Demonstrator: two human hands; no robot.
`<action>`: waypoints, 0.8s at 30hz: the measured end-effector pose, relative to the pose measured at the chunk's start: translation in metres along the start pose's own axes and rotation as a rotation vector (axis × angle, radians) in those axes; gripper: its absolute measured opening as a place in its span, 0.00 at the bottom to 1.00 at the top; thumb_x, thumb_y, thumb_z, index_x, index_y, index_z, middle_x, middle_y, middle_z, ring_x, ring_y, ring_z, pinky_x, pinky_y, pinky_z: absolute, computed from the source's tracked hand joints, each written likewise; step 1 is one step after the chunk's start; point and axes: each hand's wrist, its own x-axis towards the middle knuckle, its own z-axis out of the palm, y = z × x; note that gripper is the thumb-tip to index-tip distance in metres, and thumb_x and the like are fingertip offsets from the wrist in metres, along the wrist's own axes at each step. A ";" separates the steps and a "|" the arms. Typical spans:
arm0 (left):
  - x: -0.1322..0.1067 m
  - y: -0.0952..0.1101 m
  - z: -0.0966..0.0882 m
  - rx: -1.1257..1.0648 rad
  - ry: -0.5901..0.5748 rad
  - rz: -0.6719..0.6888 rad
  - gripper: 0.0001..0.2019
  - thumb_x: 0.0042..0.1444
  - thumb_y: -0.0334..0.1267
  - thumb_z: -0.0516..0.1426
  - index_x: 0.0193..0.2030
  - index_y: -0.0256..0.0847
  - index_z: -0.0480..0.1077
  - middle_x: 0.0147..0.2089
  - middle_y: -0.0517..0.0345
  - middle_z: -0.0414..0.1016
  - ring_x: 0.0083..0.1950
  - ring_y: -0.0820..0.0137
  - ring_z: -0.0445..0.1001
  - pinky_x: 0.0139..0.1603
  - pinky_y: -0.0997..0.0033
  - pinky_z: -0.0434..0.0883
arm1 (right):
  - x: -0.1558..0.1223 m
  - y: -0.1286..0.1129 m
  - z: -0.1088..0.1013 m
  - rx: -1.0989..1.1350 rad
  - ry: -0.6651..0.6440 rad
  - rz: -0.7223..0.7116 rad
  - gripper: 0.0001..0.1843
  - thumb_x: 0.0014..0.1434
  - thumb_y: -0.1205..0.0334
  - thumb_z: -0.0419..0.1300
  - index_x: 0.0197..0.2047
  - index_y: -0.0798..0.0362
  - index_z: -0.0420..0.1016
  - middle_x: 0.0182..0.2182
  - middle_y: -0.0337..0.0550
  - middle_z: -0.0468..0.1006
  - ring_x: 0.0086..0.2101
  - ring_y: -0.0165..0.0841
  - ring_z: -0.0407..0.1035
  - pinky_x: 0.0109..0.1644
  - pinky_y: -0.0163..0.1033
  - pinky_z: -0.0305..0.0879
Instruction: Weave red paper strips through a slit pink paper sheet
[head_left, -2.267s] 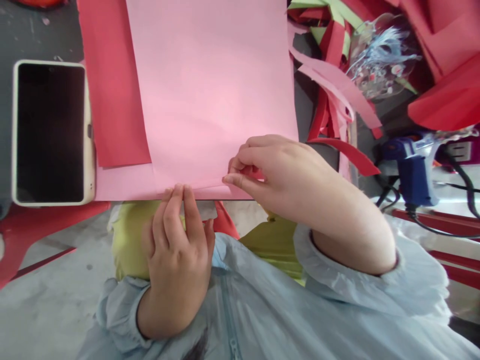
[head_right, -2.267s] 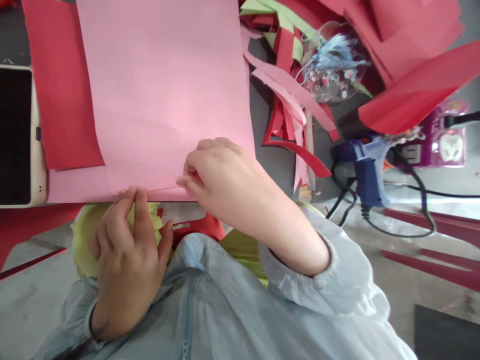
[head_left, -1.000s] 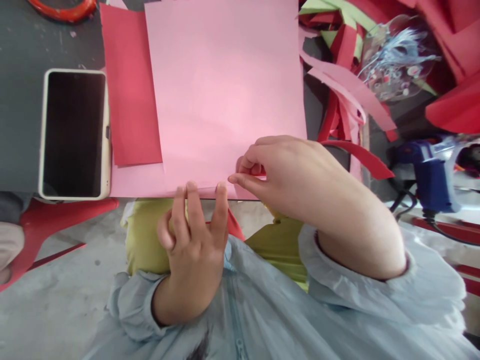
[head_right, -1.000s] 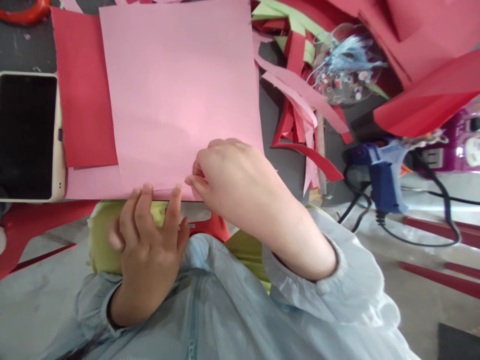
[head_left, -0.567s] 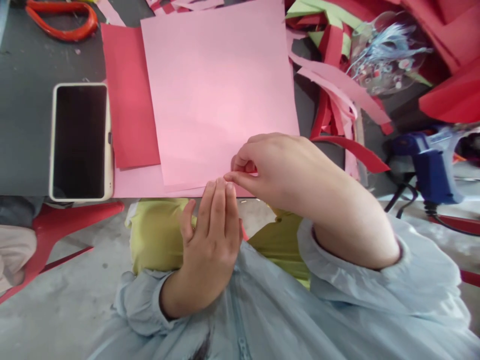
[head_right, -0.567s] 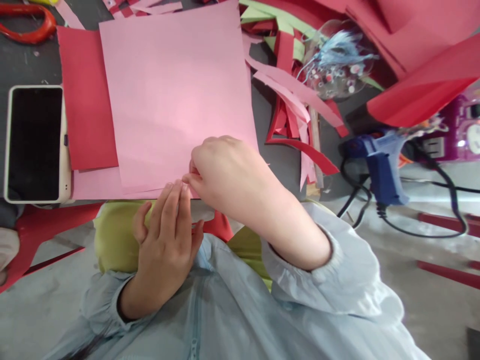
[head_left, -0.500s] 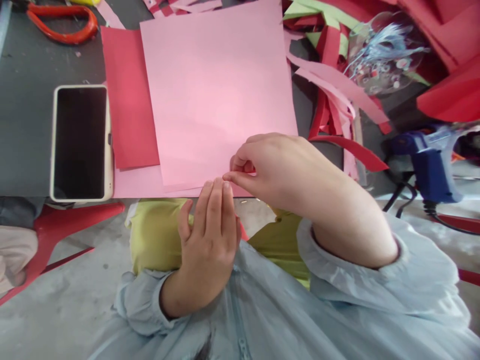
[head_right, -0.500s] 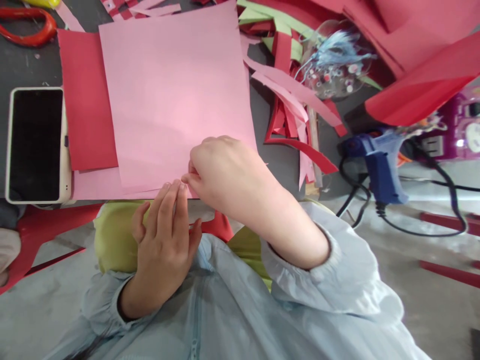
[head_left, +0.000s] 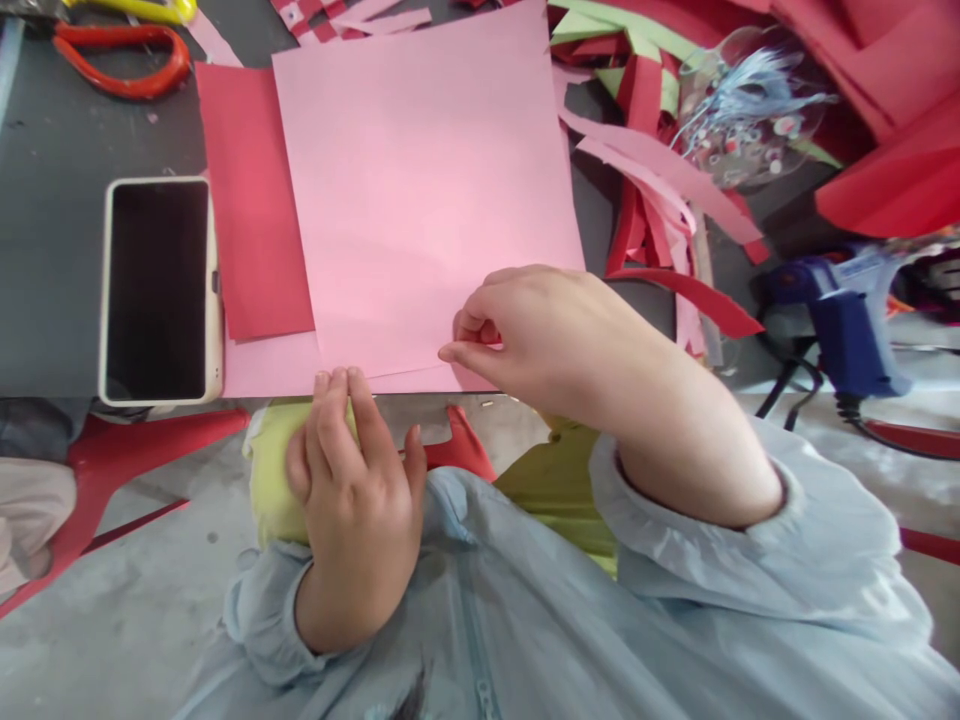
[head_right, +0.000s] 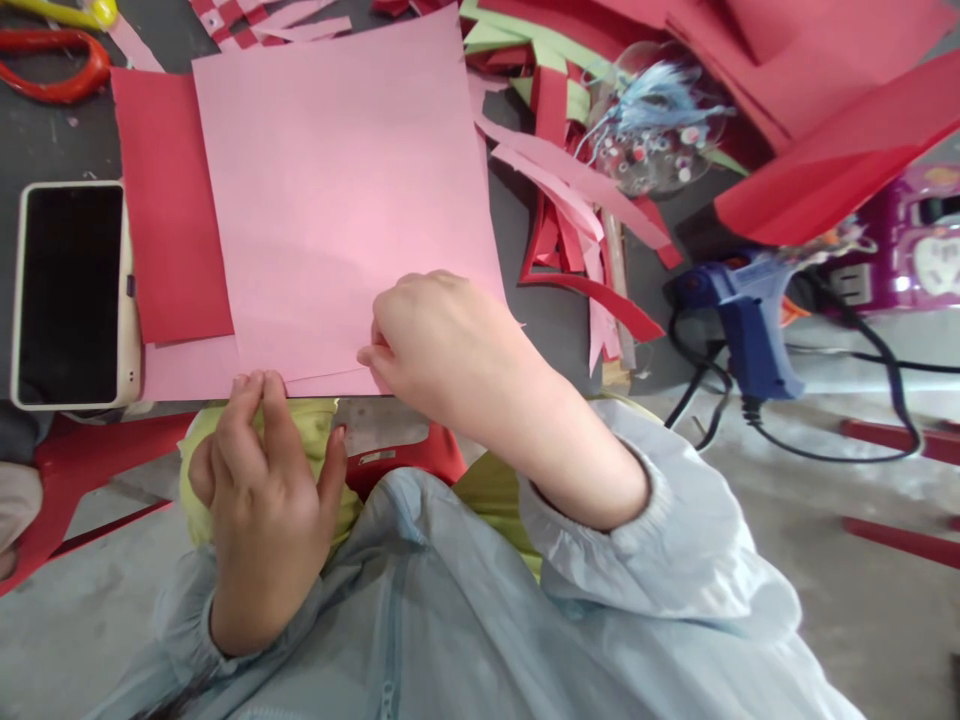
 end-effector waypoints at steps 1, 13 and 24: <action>0.000 -0.001 0.000 0.003 -0.003 -0.003 0.33 0.67 0.45 0.55 0.71 0.22 0.57 0.64 0.24 0.69 0.67 0.47 0.70 0.65 0.53 0.61 | 0.000 0.000 0.000 -0.003 0.002 0.000 0.12 0.63 0.58 0.59 0.34 0.53 0.82 0.32 0.46 0.82 0.35 0.39 0.74 0.37 0.40 0.59; 0.003 0.018 0.002 -0.121 0.012 0.160 0.25 0.67 0.38 0.54 0.67 0.22 0.64 0.64 0.32 0.74 0.66 0.55 0.72 0.71 0.57 0.54 | -0.001 0.001 0.001 0.001 0.014 -0.010 0.12 0.63 0.58 0.60 0.33 0.53 0.82 0.32 0.45 0.81 0.35 0.39 0.74 0.36 0.39 0.57; 0.002 0.011 0.004 -0.080 0.029 -0.001 0.29 0.68 0.43 0.54 0.71 0.29 0.60 0.66 0.36 0.72 0.66 0.55 0.73 0.68 0.59 0.56 | -0.001 -0.001 -0.001 -0.010 -0.008 0.004 0.12 0.62 0.58 0.60 0.32 0.53 0.81 0.31 0.46 0.81 0.33 0.37 0.72 0.35 0.39 0.56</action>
